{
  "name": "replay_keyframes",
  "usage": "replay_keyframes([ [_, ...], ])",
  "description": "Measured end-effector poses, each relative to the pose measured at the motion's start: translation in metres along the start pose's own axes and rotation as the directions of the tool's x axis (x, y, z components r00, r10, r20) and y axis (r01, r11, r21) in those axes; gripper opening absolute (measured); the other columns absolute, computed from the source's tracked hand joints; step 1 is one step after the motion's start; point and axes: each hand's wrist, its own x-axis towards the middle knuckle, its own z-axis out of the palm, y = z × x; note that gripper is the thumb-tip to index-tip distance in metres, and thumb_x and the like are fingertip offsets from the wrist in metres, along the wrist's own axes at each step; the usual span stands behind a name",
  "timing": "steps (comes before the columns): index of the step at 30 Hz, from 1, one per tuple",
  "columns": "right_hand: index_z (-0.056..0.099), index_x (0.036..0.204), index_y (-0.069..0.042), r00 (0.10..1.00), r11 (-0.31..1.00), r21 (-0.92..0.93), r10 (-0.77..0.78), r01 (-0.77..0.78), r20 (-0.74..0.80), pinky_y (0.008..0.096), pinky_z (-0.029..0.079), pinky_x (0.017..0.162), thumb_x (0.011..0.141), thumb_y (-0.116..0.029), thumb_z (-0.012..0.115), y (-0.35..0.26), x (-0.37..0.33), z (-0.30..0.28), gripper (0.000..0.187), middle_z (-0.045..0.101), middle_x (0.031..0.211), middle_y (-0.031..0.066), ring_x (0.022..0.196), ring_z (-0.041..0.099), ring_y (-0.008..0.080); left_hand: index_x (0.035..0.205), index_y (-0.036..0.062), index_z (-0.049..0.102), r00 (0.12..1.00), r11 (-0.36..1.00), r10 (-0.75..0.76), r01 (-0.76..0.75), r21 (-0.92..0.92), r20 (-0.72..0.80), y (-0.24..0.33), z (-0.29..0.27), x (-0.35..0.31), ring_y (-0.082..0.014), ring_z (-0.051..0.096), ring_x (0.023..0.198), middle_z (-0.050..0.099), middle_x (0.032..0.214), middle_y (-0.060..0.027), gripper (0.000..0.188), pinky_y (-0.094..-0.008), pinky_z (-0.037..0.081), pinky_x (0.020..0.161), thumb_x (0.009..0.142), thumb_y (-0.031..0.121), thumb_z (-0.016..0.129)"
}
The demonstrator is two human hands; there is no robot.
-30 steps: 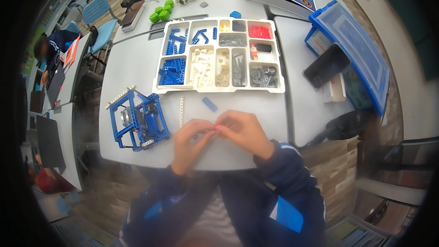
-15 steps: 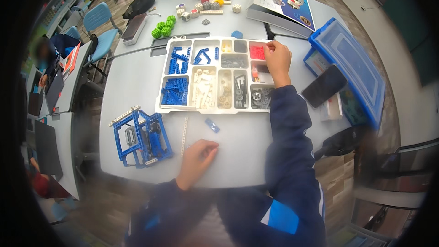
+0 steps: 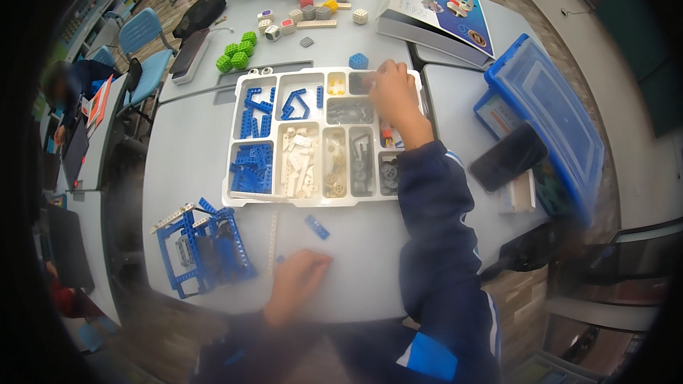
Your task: The person assembles a blue and white LEGO Technic robot chassis at a table. They connect beams, axles, and connectors by hand, repeatedly picking parts from a tray and attaching them to the frame.
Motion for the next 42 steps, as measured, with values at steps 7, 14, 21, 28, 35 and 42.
replay_keyframes([
  [7,0.077,0.105,-0.015,1.0,0.999,-0.035,-0.005,0.006,0.028,0.0414,0.038,0.1,0.085,-0.002,0.054,-0.001,-0.003,0.0,0.033,0.059,0.106,0.009,0.109,0.05,0.0295,0.1,0.0023,0.07,1.0,1.0,0.018,-0.018,-0.023,0.006,0.003,-0.002,0.002,-0.0248,0.064,0.07,0.068,0.089,-0.0109,0.015,-0.0308,0.051,0.058,0.087,-0.003,0.069],
  [14,0.075,0.112,-0.015,1.0,1.0,-0.001,0.002,-0.002,-0.01,0.0396,0.04,0.098,0.084,0.0,0.054,-0.004,-0.003,0.001,0.038,0.059,0.104,0.0092,0.106,0.051,0.0283,0.101,0.002,0.069,1.0,1.0,0.02,-0.02,-0.021,0.01,0.005,-0.004,0.002,-0.0247,0.065,0.071,0.068,0.089,-0.0109,0.016,-0.0309,0.052,0.058,0.086,-0.003,0.069],
  [21,0.075,0.114,-0.014,0.999,1.0,0.009,0.03,-0.029,-0.013,0.0381,0.041,0.099,0.084,0.002,0.053,-0.007,-0.003,0.001,0.04,0.058,0.104,0.01,0.105,0.051,0.0286,0.102,0.0019,0.069,1.0,0.999,0.026,-0.026,-0.037,0.005,0.006,-0.005,0.002,-0.0252,0.066,0.073,0.067,0.089,-0.0112,0.017,-0.0312,0.052,0.06,0.086,-0.004,0.069],
  [28,0.076,0.108,-0.014,0.997,0.996,0.079,0.045,-0.05,0.064,0.0413,0.039,0.101,0.084,-0.006,0.058,-0.006,-0.001,-0.002,0.032,0.056,0.11,0.0107,0.112,0.049,0.0299,0.102,0.0016,0.069,0.999,0.998,0.039,-0.039,-0.043,0.003,0.003,-0.005,0.001,-0.026,0.066,0.076,0.067,0.09,-0.0115,0.018,-0.032,0.052,0.063,0.085,-0.004,0.069],
  [35,0.075,0.111,-0.014,0.995,0.996,0.067,0.062,-0.067,0.08,0.0436,0.036,0.103,0.088,-0.017,0.053,-0.012,-0.002,-0.002,0.032,0.052,0.113,0.0142,0.113,0.045,0.0321,0.101,0.0013,0.069,1.0,0.999,0.005,-0.004,-0.044,0.027,0.006,-0.005,0.001,-0.0278,0.066,0.077,0.067,0.09,-0.0118,0.018,-0.0338,0.052,0.066,0.084,-0.004,0.07],
  [42,0.076,0.109,-0.016,0.992,0.995,0.073,0.065,-0.073,0.11,0.0422,0.036,0.104,0.088,-0.021,0.054,-0.017,-0.005,-0.007,0.03,0.051,0.113,0.0137,0.113,0.046,0.0318,0.1,0.001,0.068,1.0,0.999,0.026,-0.025,-0.036,0.015,0.007,-0.006,0.003,-0.029,0.066,0.079,0.067,0.089,-0.0121,0.018,-0.0345,0.052,0.068,0.084,-0.004,0.07],
])
